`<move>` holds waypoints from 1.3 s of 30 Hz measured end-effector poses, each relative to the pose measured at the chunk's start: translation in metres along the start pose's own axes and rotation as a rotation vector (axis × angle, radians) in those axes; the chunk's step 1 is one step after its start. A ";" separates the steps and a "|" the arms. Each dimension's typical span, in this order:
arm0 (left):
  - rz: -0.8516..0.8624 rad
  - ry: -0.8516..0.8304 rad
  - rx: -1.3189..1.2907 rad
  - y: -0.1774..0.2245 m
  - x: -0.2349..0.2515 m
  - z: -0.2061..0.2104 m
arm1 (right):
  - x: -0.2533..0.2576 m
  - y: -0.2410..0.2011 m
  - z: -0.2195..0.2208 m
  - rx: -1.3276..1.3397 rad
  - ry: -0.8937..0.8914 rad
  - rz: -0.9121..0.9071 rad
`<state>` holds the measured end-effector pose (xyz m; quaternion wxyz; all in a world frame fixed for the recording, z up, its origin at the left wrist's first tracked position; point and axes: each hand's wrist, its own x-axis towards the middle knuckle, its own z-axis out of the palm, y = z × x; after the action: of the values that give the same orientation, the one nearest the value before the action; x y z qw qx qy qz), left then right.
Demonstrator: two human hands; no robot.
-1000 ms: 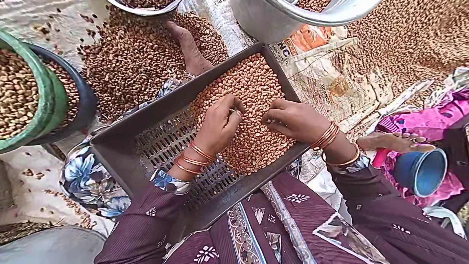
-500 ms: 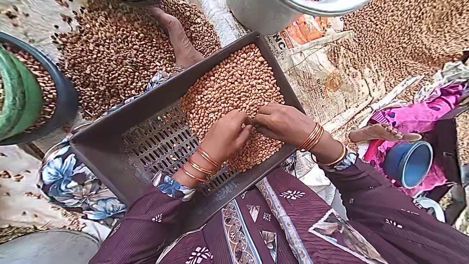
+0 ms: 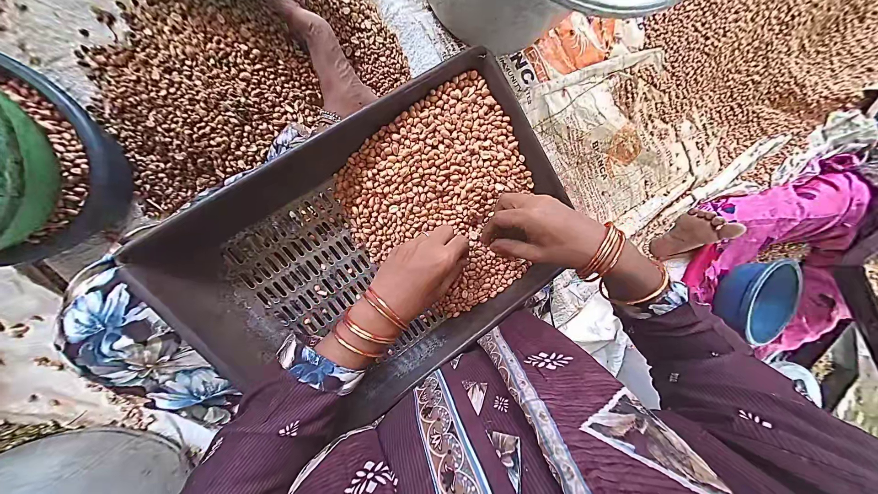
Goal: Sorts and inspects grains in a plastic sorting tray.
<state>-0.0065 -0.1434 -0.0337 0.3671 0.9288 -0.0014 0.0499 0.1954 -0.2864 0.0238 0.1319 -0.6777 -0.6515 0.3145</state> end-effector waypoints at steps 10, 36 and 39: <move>-0.088 0.122 -0.173 0.006 0.020 -0.010 | 0.004 0.003 0.014 -0.071 0.031 -0.021; -0.049 0.061 0.048 0.002 -0.031 0.004 | -0.016 0.000 0.008 0.367 -0.043 -0.068; -0.099 0.134 -0.136 -0.003 -0.032 -0.004 | -0.012 -0.013 0.024 0.336 -0.058 -0.184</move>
<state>-0.0387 -0.1396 -0.0365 0.4304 0.8954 0.0658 0.0935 0.1712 -0.3020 0.0156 0.2526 -0.5745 -0.6523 0.4250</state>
